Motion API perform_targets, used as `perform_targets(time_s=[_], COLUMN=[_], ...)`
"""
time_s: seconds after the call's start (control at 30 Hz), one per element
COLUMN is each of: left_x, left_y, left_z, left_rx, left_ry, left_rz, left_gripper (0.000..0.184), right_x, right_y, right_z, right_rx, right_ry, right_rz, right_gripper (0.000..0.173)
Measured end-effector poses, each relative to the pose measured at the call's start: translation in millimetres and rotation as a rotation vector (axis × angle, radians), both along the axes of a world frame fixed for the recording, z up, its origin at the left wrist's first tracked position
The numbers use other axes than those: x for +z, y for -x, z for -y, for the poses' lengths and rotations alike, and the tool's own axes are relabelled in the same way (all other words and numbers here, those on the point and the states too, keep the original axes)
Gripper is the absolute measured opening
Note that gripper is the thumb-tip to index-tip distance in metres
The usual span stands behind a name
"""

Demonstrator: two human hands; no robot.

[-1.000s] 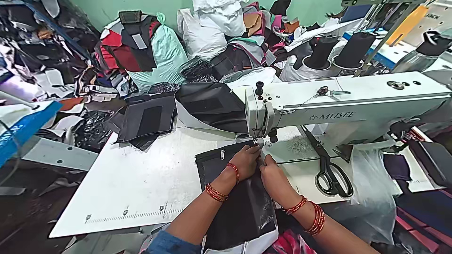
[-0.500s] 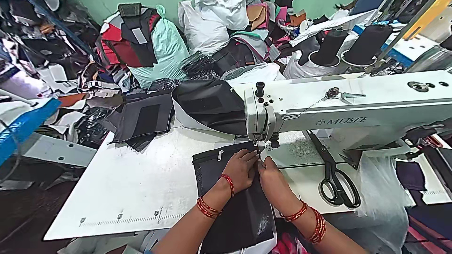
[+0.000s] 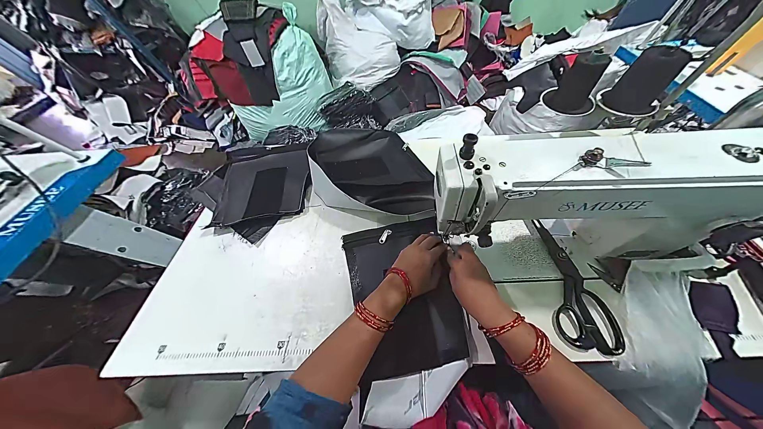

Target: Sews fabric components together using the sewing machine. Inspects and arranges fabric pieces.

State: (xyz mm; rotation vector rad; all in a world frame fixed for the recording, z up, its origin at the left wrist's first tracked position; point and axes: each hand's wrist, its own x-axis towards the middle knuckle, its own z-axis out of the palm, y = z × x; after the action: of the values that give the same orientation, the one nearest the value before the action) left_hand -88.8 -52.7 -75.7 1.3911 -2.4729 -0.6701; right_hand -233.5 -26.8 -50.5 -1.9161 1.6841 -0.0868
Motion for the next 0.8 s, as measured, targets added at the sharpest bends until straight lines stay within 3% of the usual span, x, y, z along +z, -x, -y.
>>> perform_targets(time_s=[0.17,0.3,0.4,0.47,0.53,0.67,0.73,0.8], left_x=[4,18,31,37,36,28,15,12], left_y=[7,17,19,21,23,26,27,31], left_z=[-16,-72,-110,-123,-129,-134,-142,-145], left_rx=[0.056,0.099,0.026,0.000,0.009,-0.009,0.008,0.018], left_ry=[-0.094,-0.205,-0.299,-0.352,-0.337,-0.221,-0.047,-0.015], left_rz=[-0.001,0.012,0.165,0.266,0.291,0.328,0.297,0.323], left_gripper=[0.041,0.045,0.075,0.090,0.089,0.079,0.068,0.062], right_x=[-12,-15,-18,-12,-7,-3,-5,-7], right_y=[15,35,48,57,67,105,129,146], right_z=[-10,-37,-64,-77,-92,-134,-155,-175], right_rx=[-0.015,-0.039,-0.101,-0.156,-0.208,-0.301,-0.270,-0.219], right_ry=[0.151,0.123,0.243,0.120,-0.024,-0.088,-0.055,0.063], right_rz=[0.114,0.151,0.202,0.277,0.404,0.528,0.377,0.166], right_gripper=[0.043,0.053,0.049,0.055,0.060,0.056,0.050,0.044])
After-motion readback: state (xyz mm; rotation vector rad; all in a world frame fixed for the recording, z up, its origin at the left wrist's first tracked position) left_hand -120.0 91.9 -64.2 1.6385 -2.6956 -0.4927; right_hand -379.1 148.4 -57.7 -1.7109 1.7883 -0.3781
